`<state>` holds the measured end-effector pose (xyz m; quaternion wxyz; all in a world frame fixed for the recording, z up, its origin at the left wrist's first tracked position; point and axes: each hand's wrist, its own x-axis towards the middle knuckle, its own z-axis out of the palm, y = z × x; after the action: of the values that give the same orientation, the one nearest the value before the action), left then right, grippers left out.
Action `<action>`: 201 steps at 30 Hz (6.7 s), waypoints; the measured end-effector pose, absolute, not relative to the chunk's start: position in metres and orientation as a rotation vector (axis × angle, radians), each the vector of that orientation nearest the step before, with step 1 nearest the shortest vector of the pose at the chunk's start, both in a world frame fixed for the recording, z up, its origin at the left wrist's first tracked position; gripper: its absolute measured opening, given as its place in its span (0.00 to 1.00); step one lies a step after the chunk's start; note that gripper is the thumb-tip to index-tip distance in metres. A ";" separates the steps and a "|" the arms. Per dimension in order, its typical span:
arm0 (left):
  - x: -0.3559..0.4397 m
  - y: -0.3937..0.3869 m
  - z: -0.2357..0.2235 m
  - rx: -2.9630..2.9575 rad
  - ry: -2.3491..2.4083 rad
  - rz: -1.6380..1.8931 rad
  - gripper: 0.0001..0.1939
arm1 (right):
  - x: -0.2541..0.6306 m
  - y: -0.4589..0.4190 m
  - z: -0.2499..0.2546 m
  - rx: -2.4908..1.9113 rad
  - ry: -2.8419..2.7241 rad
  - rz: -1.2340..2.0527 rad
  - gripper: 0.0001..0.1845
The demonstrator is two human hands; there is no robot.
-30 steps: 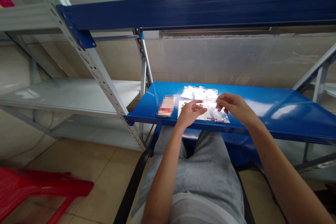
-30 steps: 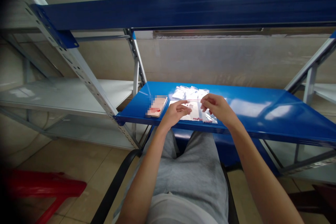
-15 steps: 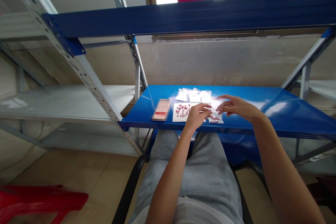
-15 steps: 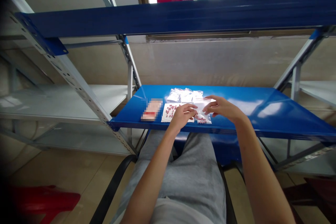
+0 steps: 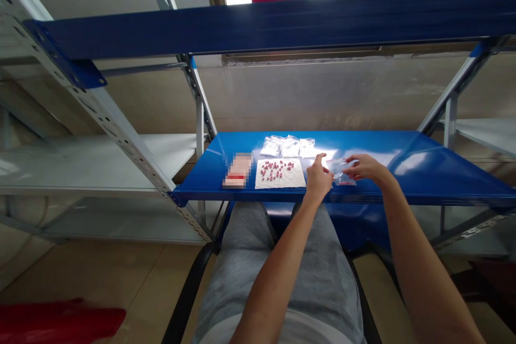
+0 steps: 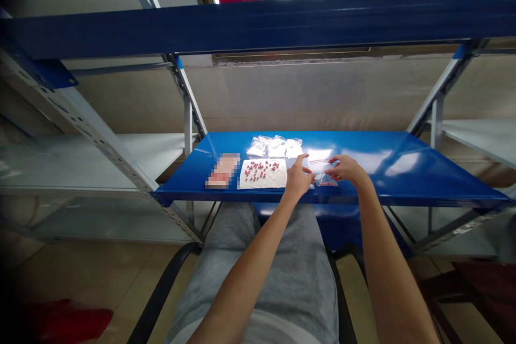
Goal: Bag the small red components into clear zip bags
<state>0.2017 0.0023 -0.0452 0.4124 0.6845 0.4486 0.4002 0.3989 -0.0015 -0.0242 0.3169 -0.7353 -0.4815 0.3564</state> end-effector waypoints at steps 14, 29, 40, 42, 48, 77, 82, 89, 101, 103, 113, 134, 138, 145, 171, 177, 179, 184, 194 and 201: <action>0.206 -0.007 -0.053 2.003 0.953 1.047 0.26 | 0.397 0.009 -0.040 -2.244 -1.460 0.567 0.19; 0.082 0.056 -0.004 1.911 1.263 1.112 0.16 | 0.331 0.015 -0.020 -2.003 -1.719 0.082 0.16; 0.066 0.157 -0.010 1.781 1.765 0.790 0.14 | 0.205 0.098 -0.014 -1.686 -1.632 0.529 0.24; 0.067 0.160 -0.015 1.765 1.780 0.772 0.12 | 0.202 0.099 -0.016 -1.707 -1.629 0.549 0.25; 0.063 0.162 -0.016 1.685 1.744 0.820 0.09 | 0.197 0.096 -0.011 -1.735 -1.618 0.603 0.24; 0.041 0.009 -0.016 1.243 0.849 1.184 0.26 | 0.222 -0.006 0.006 -1.163 -1.299 0.741 0.24; 0.038 0.007 -0.015 1.196 0.853 1.209 0.21 | 0.223 -0.010 0.008 -1.104 -1.305 0.763 0.26; 0.030 0.010 -0.017 1.089 0.740 1.195 0.22 | 0.227 -0.014 0.007 -1.082 -1.286 0.785 0.24; 0.022 0.010 -0.016 1.343 0.934 1.150 0.16 | 0.235 -0.014 0.002 -1.090 -1.362 0.780 0.21; 0.020 0.011 -0.016 1.383 0.956 1.144 0.17 | 0.237 -0.013 0.001 -1.104 -1.351 0.779 0.22; 0.025 -0.010 0.009 2.145 1.217 1.364 0.16 | 0.228 -0.016 0.000 -1.182 -1.482 0.785 0.24; 0.030 -0.009 0.002 2.118 1.071 1.174 0.18 | 0.216 -0.026 0.008 -1.096 -1.867 0.848 0.26; 0.032 -0.011 0.002 2.029 1.069 1.158 0.27 | 0.214 -0.027 0.007 -1.095 -1.905 0.861 0.25; 0.030 -0.008 0.000 1.945 1.130 1.179 0.26 | 0.213 -0.030 0.010 -1.080 -1.939 0.870 0.24; 0.016 0.003 -0.007 2.100 1.326 1.222 0.27 | 0.222 -0.016 -0.007 -1.126 -1.772 0.852 0.19; -0.008 0.010 -0.008 1.803 1.340 1.219 0.32 | 0.228 0.017 -0.044 -1.424 -1.923 0.301 0.08; -0.012 0.011 -0.007 1.713 1.335 1.203 0.33 | 0.222 0.023 -0.053 -1.443 -1.995 0.238 0.08; -0.014 0.013 -0.008 1.623 1.374 1.202 0.32 | 0.212 0.026 -0.063 -1.476 -2.117 0.135 0.07; -0.012 0.013 -0.009 1.691 1.323 1.205 0.32 | 0.214 0.024 -0.062 -1.496 -2.147 0.121 0.08; -0.010 0.017 -0.017 1.718 1.327 1.188 0.32 | 0.212 0.024 -0.063 -1.517 -2.151 0.116 0.09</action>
<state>-0.0102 0.0170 -0.0166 0.3272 0.6559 0.5068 0.4537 0.2124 0.0243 -0.0631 0.2508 -0.5573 -0.7904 0.0428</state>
